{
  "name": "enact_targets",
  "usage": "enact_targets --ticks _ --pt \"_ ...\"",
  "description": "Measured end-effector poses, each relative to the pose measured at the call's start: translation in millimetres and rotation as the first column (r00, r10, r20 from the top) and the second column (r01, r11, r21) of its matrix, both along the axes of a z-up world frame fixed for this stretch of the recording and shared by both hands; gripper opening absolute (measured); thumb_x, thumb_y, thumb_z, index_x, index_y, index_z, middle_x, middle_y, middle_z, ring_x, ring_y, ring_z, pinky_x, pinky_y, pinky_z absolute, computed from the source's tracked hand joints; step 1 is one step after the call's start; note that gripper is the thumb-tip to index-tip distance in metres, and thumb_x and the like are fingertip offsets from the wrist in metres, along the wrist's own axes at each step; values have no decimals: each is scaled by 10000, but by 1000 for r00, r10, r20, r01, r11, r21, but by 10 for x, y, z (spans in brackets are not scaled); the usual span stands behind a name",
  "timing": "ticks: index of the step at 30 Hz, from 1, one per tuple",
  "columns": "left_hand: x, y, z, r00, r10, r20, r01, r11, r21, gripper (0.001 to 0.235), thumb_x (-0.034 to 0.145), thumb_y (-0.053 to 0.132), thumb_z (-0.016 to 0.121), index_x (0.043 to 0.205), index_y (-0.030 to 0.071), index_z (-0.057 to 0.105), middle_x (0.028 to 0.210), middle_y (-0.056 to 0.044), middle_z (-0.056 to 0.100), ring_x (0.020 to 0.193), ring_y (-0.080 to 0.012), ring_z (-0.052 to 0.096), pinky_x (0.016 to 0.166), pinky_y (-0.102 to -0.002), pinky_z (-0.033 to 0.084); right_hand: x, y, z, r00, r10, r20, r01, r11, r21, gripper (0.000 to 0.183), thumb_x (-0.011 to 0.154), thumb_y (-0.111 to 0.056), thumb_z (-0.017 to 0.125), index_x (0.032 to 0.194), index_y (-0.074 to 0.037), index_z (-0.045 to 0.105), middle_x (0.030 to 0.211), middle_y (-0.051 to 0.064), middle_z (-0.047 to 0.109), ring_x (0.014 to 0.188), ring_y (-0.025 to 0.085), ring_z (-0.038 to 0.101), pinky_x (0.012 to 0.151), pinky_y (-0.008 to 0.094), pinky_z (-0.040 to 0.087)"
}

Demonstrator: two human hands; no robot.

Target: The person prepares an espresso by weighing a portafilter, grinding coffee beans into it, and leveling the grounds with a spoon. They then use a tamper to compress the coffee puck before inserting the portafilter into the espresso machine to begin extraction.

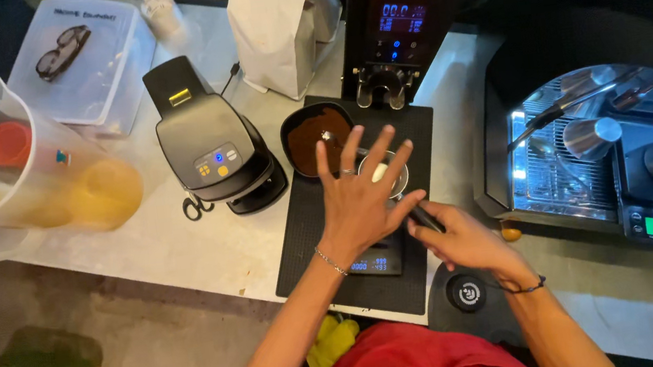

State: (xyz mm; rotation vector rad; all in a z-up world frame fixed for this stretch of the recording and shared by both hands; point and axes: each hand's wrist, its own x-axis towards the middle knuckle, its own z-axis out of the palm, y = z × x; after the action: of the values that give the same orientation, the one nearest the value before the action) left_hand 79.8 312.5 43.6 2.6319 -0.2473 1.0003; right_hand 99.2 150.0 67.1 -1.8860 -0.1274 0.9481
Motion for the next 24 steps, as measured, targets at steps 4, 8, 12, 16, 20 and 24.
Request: enact_targets --ticks 4,8,12,16,20,24 --pt "107 -44 -10 989 -145 28 139 980 143 288 909 351 456 1125 244 614 1313 -18 538 1317 -294 391 1043 -670 107 3 27 -118 996 -90 -6 90 994 58 55 838 -42 555 828 9 572 484 123 472 335 193 480 253 291 455" --pt "64 -185 -233 957 -265 119 250 959 131 223 910 268 452 908 178 655 1245 -6 585 1263 -219 460 1062 -639 122 203 8 -713 976 -216 20 209 960 186 90 842 -39 493 877 22 550 480 127 451 324 213 478 240 319 451" --pt "-203 -289 -482 983 -73 168 98 984 -147 123 875 295 569 946 242 654 1019 54 602 999 -184 536 987 -518 289 491 130 -710 940 -254 230 259 966 7 221 899 -249 534 846 -43 593 554 127 509 533 244 519 489 392 437" --pt "-597 -336 -718 1000 -11 17 17 920 -391 94 849 239 625 917 192 669 868 56 568 814 -170 531 772 -348 402 739 141 -927 936 -271 223 293 953 -72 228 930 -283 489 858 -86 577 543 64 528 469 198 506 368 336 426" --pt "-933 -352 -964 996 34 -81 -72 846 -529 101 894 136 555 884 75 634 768 -32 585 695 -203 528 655 -335 391 801 287 -917 962 -161 221 206 958 -197 228 945 -299 429 762 -172 381 568 -34 527 512 138 416 564 317 333" --pt "-1142 -315 -1334 987 -33 -155 -58 832 -552 109 909 146 544 899 59 609 699 -23 525 633 -188 511 621 -326 400 808 492 -1028 958 -224 179 246 963 -111 232 956 -297 424 792 -141 375 588 -19 497 530 148 406 565 324 347"
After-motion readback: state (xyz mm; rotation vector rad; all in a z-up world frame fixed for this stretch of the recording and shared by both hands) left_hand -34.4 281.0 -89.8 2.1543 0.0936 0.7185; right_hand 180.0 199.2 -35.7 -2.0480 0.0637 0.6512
